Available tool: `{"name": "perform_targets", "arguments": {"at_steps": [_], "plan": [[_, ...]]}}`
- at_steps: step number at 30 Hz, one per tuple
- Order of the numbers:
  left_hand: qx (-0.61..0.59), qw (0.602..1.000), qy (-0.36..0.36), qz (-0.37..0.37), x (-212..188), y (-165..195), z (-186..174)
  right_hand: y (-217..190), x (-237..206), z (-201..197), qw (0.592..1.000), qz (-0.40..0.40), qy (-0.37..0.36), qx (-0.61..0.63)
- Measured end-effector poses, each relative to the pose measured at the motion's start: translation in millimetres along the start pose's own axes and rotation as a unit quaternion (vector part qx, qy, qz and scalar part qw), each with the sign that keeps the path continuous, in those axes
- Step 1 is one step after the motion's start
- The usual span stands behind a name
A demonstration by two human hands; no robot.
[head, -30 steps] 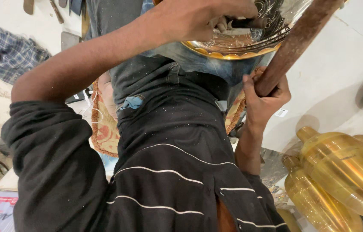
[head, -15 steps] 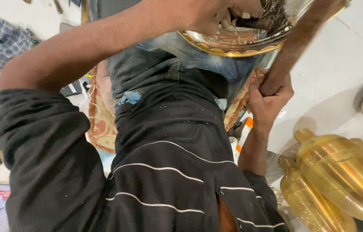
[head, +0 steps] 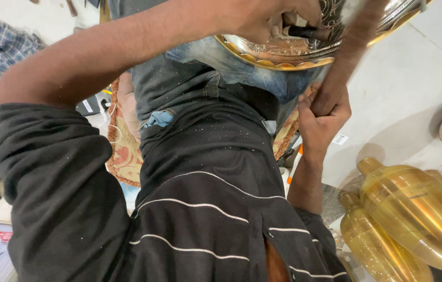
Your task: The person decorates a large ornate brass tray, holding a small punch against the engraved pattern and striking it with a wooden mallet to chase the design, repositioning the punch across different areas of the tray while steadying it on their lap.
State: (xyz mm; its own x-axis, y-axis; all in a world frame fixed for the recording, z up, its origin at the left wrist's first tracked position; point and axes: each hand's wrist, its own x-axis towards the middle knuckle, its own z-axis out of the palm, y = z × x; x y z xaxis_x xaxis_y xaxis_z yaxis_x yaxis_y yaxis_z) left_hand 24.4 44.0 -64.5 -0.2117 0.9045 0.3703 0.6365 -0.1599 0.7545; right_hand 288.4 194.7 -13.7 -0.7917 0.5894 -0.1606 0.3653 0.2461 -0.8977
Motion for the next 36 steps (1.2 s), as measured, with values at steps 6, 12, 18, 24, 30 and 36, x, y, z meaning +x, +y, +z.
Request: {"name": "perform_targets", "arguments": {"at_steps": [6, 12, 18, 24, 30, 36], "plan": [[0.031, 0.992, -0.047, -0.109, 3.5, 7.2, 4.8, -5.3, 2.0, -3.0, 0.998, 0.03, 0.011, 0.056], [0.041, 0.999, -0.002, 0.006, 1.5, -0.1, 1.8, -4.7, 1.8, -1.7, 0.996, 0.01, -0.003, 0.091], [-0.01, 1.0, -0.022, 0.008, -3.4, -1.9, 0.4, 6.1, -2.5, 3.6, 0.995, 0.005, 0.014, 0.103], [-0.06, 0.995, -0.054, -0.058, 3.0, 11.0, -9.0, 12.2, -6.9, 10.8, 0.999, 0.017, -0.007, 0.04], [-0.003, 0.999, -0.042, -0.033, 2.4, 17.8, -18.5, 11.2, -9.8, 10.9, 1.0, -0.003, 0.008, 0.016], [0.049, 0.992, -0.105, -0.055, 7.7, 15.4, -15.8, 10.8, -16.7, 15.9, 0.997, 0.013, 0.0, 0.081]]}}
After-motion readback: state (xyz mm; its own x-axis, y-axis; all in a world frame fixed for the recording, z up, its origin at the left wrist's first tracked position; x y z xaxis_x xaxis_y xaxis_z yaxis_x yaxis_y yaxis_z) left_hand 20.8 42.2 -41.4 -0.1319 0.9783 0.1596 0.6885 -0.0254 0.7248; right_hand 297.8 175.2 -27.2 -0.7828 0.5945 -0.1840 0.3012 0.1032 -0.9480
